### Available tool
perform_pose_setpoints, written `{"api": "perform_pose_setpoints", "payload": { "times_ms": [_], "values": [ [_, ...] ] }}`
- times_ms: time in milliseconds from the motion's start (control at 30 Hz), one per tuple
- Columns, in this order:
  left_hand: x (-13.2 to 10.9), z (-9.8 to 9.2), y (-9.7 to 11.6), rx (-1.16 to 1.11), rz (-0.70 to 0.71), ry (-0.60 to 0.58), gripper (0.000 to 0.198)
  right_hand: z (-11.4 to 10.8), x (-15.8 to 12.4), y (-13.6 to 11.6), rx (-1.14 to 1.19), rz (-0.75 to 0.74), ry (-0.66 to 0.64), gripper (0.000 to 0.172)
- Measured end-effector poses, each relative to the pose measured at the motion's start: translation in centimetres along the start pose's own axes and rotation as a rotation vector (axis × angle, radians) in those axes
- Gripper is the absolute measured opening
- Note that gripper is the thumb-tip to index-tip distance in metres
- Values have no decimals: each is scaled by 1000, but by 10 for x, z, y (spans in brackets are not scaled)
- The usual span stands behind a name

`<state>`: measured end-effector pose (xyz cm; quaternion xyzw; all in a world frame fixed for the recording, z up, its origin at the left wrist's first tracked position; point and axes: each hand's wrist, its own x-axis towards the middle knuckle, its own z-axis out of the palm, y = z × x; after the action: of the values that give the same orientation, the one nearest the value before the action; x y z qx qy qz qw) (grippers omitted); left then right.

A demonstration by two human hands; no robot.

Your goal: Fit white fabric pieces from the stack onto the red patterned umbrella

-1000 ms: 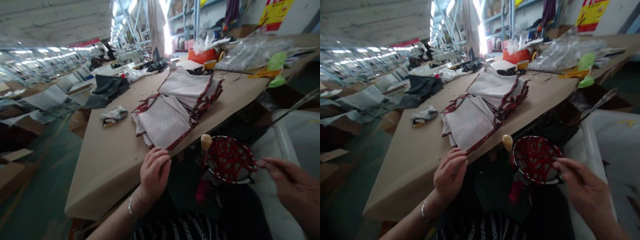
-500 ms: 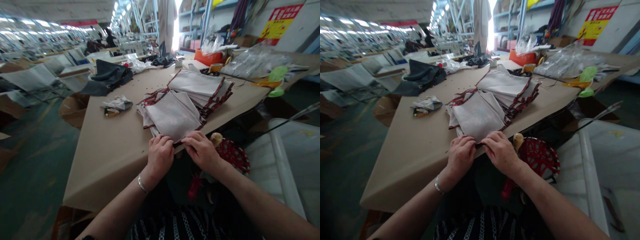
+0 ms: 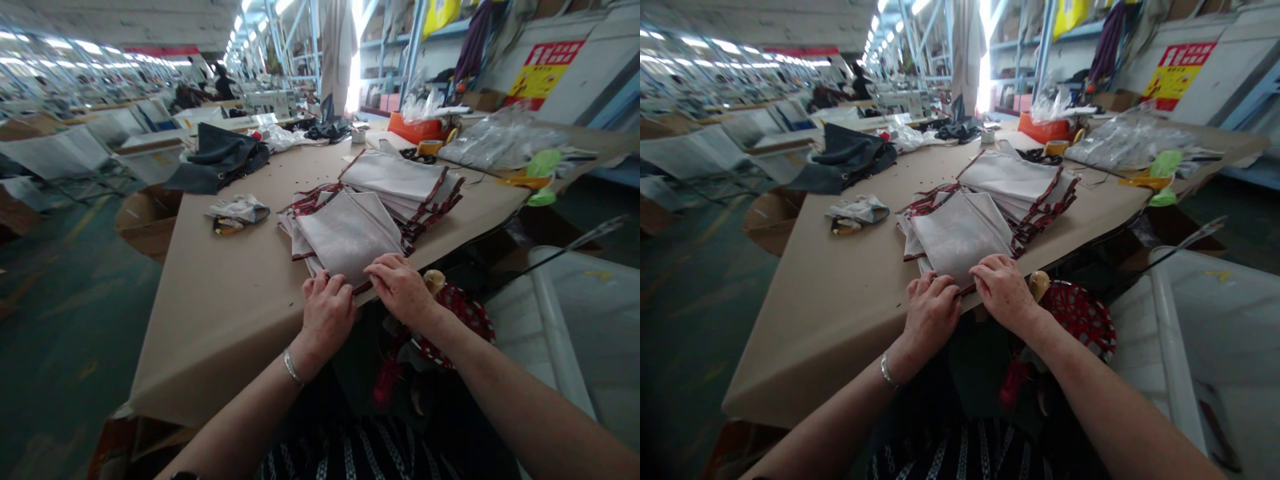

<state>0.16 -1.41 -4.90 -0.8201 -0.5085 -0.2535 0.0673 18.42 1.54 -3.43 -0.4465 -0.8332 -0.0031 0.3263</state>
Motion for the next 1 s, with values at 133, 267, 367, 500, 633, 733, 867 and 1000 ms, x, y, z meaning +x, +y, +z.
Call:
{"api": "perform_pose_setpoints", "payload": {
  "times_ms": [133,267,367,500,633,733,867,1000],
  "values": [
    [5,4,-3,-86,-47,16,10,3,1,-9,-8,-23,-62,17],
    [10,-1,-3,-193,-102,25,11,2,7,-13,-8,-43,-110,18],
    [11,-3,-3,-188,-99,18,12,1,6,-10,-3,-34,-97,19],
    [10,-1,-2,-168,-96,1,11,-1,-1,-6,6,-9,-79,18],
    [9,1,-1,-154,-103,7,14,-3,-8,-6,21,2,-65,18],
    [8,2,0,-124,-97,-11,12,-3,-12,-6,25,7,-52,18],
    [8,3,1,-82,-87,-25,11,-1,-17,-4,38,17,-45,18],
    [8,1,2,-68,-64,-37,14,2,-20,-3,42,17,-61,19]
  ]
}}
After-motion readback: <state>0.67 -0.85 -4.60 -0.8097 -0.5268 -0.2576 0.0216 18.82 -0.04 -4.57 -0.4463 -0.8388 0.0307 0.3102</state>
